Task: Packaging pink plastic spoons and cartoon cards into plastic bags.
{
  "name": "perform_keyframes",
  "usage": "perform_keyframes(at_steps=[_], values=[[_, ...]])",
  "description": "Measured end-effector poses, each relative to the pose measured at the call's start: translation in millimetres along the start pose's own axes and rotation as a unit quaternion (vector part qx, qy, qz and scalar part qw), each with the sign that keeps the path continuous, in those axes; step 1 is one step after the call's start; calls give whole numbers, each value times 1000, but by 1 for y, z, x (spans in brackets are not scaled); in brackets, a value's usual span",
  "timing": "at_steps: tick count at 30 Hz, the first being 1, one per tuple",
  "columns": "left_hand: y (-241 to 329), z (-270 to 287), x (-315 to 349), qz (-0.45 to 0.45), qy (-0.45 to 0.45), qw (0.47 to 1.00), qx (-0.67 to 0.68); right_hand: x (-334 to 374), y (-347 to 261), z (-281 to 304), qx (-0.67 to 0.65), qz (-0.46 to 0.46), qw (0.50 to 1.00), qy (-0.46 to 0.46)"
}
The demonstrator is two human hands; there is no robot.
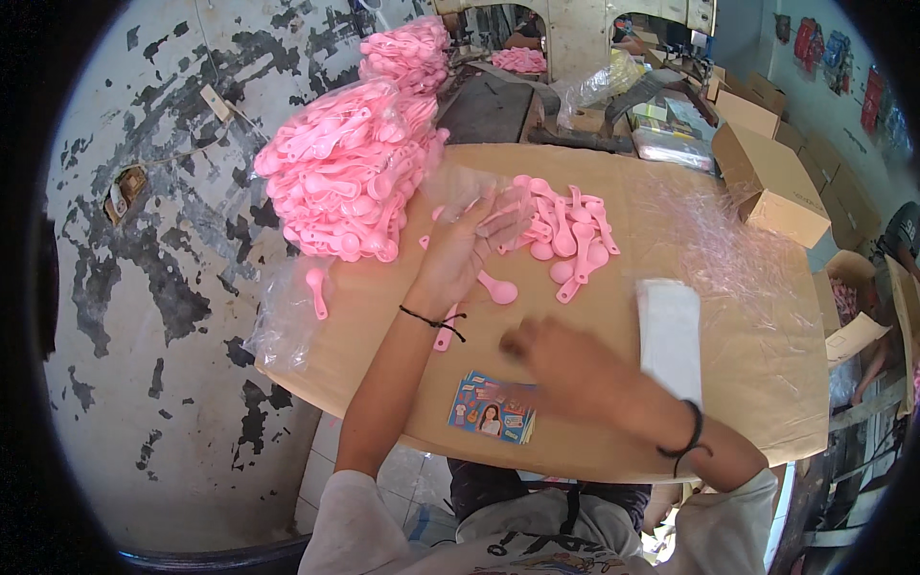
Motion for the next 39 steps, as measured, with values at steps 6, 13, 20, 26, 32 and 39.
perform_keyframes(at_steps=[6,13,20,26,32,39], values=[[8,-5,4,0,22,996,84,0,13,-50,-72,-4,995,-74],[-17,-25,3,16,-49,998,-38,-17,33,-26,-83,-49,987,-132],[10,-17,9,-26,65,995,-74,-17,129,86,-68,-34,997,17],[17,6,10,-65,123,988,-63,-23,134,99,-238,-32,960,146],[10,5,8,-55,129,986,-87,-29,122,97,-228,-6,958,171],[3,9,6,-41,148,982,-107,-30,121,97,-199,-19,966,163]])
Point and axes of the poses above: each hand's wrist, its own x-axis away from the middle knuckle, its own z-axis out of the back of the hand, y = z × x, the point moved 9 cm from there along -x, towards the middle knuckle, and after that the axes turned 5 degrees about -y, right-handed, at the moved point
